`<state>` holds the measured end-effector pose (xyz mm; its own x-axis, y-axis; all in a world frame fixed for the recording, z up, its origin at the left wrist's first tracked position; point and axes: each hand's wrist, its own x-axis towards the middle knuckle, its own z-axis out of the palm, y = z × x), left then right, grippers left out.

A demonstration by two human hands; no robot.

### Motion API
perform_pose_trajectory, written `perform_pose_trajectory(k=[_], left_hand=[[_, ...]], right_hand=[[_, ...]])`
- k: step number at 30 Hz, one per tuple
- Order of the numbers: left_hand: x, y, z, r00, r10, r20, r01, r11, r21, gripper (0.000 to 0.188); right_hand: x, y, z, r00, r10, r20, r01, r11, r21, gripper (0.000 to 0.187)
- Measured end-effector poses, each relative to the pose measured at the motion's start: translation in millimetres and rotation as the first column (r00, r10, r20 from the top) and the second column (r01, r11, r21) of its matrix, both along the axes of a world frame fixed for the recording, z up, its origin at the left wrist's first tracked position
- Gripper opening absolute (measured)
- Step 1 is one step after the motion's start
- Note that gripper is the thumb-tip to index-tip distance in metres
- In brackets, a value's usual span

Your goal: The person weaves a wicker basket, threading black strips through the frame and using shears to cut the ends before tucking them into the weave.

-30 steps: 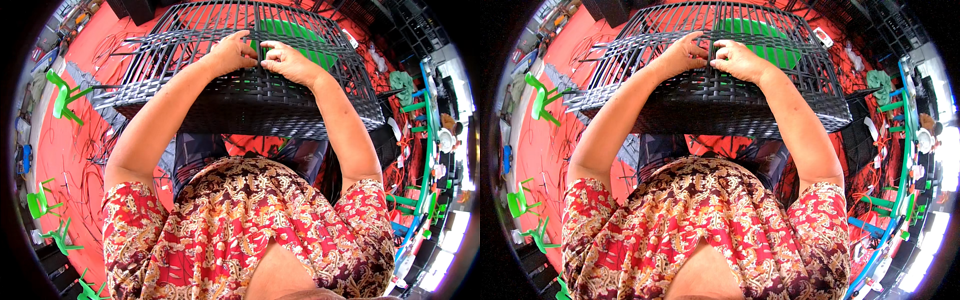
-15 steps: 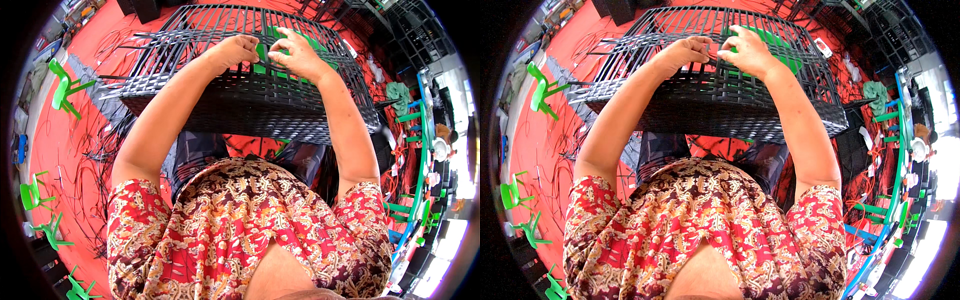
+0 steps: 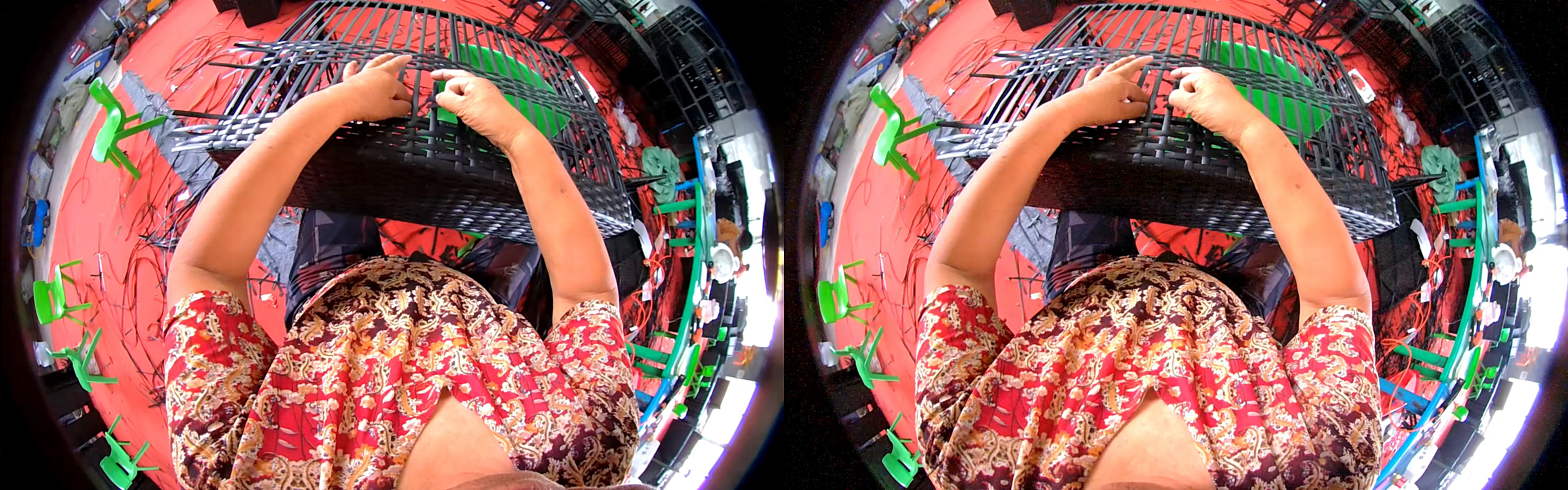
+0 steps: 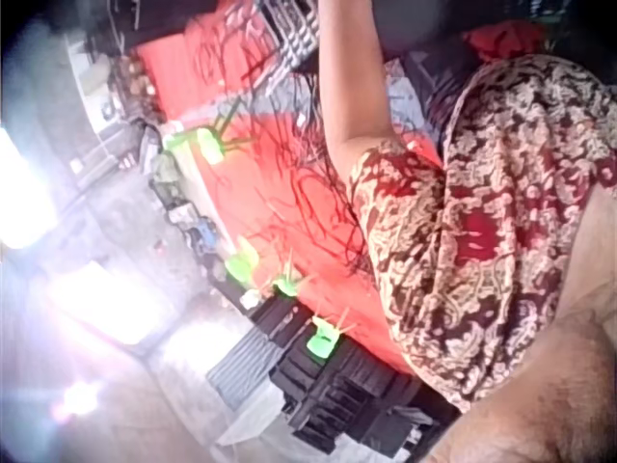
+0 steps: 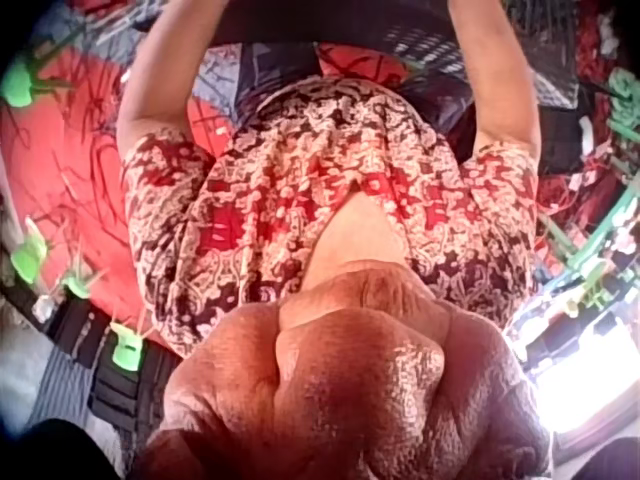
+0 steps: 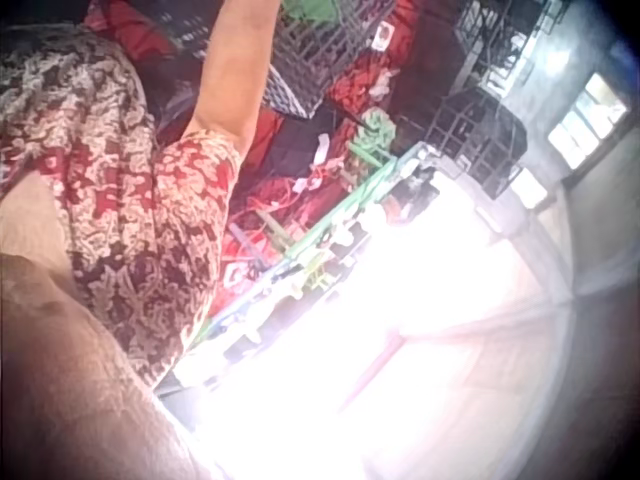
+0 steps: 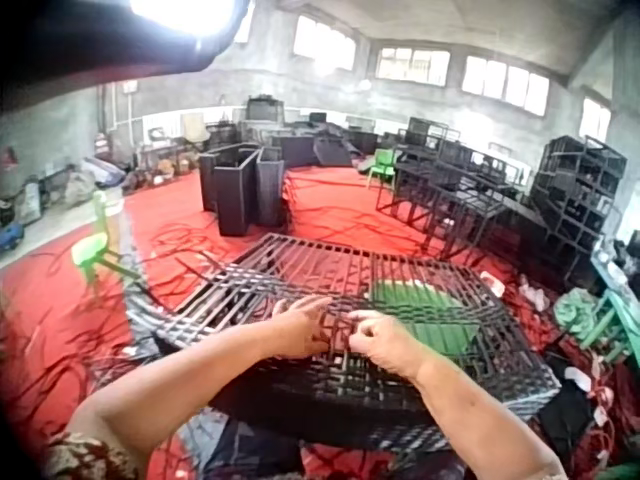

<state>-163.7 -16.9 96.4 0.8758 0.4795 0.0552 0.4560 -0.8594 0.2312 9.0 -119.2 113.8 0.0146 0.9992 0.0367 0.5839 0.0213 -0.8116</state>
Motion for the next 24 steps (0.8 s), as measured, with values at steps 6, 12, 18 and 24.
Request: perform_pose_trajectory(k=[6, 12, 18, 24], left_hand=[[6, 28, -29, 0.974, -0.109, 0.199, 0.148, 0.97, -0.194, 0.028], [8, 19, -6, 0.915, -0.122, 0.385, 0.295, 0.853, -0.43, 0.011], [-25, 25, 1, 0.787, 0.089, 0.611, 0.403, 0.675, -0.618, 0.011], [-52, 38, 16, 0.919, -0.01, 0.394, 0.196, 0.879, -0.435, 0.017]], right_hand=[[-5, 3, -6, 0.904, 0.077, 0.421, -0.111, 0.992, 0.057, 0.024], [-3, 4, 0, 0.847, -0.039, 0.531, -0.066, 0.982, 0.176, 0.026], [-26, 23, 26, 0.828, 0.082, 0.555, -0.185, 0.974, 0.132, 0.027], [-31, 36, 5, 0.967, 0.174, 0.185, -0.182, 0.983, 0.024, 0.026]])
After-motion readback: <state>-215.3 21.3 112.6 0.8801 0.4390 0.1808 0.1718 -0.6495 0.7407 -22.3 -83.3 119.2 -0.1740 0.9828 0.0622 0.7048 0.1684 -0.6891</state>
